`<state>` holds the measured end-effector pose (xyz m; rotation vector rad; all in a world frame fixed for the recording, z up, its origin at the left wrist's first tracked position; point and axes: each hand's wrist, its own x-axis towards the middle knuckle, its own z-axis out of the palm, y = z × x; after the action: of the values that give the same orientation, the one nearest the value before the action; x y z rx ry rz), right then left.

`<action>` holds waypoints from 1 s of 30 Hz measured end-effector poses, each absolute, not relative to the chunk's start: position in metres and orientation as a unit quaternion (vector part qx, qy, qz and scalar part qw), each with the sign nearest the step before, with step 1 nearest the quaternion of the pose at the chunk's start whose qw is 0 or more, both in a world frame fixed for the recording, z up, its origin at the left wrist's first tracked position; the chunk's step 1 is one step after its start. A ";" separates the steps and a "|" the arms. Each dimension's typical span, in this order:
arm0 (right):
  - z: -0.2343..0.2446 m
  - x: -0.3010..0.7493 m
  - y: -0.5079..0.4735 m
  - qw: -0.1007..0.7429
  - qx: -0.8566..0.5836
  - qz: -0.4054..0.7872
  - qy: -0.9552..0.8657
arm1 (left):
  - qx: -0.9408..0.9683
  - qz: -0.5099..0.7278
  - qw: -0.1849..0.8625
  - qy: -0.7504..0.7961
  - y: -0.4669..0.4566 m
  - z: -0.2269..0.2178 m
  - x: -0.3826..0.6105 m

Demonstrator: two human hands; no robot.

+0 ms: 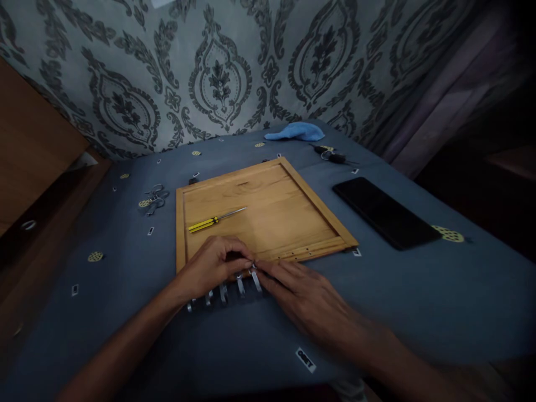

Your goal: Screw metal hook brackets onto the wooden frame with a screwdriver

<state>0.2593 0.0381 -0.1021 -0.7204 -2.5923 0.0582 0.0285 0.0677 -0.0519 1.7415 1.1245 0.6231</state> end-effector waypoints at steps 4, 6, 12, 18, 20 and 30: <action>-0.098 0.259 0.040 0.237 -0.242 0.022 -0.941 | 0.705 0.254 0.474 0.463 0.067 -0.053 0.028; -0.098 0.259 0.040 0.233 -0.246 0.027 -0.941 | 0.703 0.254 0.477 0.463 0.067 -0.055 0.028; -0.100 0.258 0.040 0.228 -0.252 0.042 -0.940 | 0.702 0.260 0.475 0.462 0.067 -0.057 0.028; -0.092 0.254 0.043 0.227 -0.246 0.045 -0.941 | 0.702 0.255 0.473 0.467 0.067 -0.055 0.028; -0.091 0.253 0.043 0.231 -0.243 0.045 -0.941 | 0.702 0.253 0.473 0.468 0.067 -0.055 0.028; -0.094 0.253 0.043 0.241 -0.240 0.037 -0.940 | 0.714 0.241 0.468 0.462 0.068 -0.053 0.028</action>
<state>0.2531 0.0433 -0.0943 -0.6574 -2.5700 0.1008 0.0276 0.0683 -0.0530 1.7517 1.1329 0.5913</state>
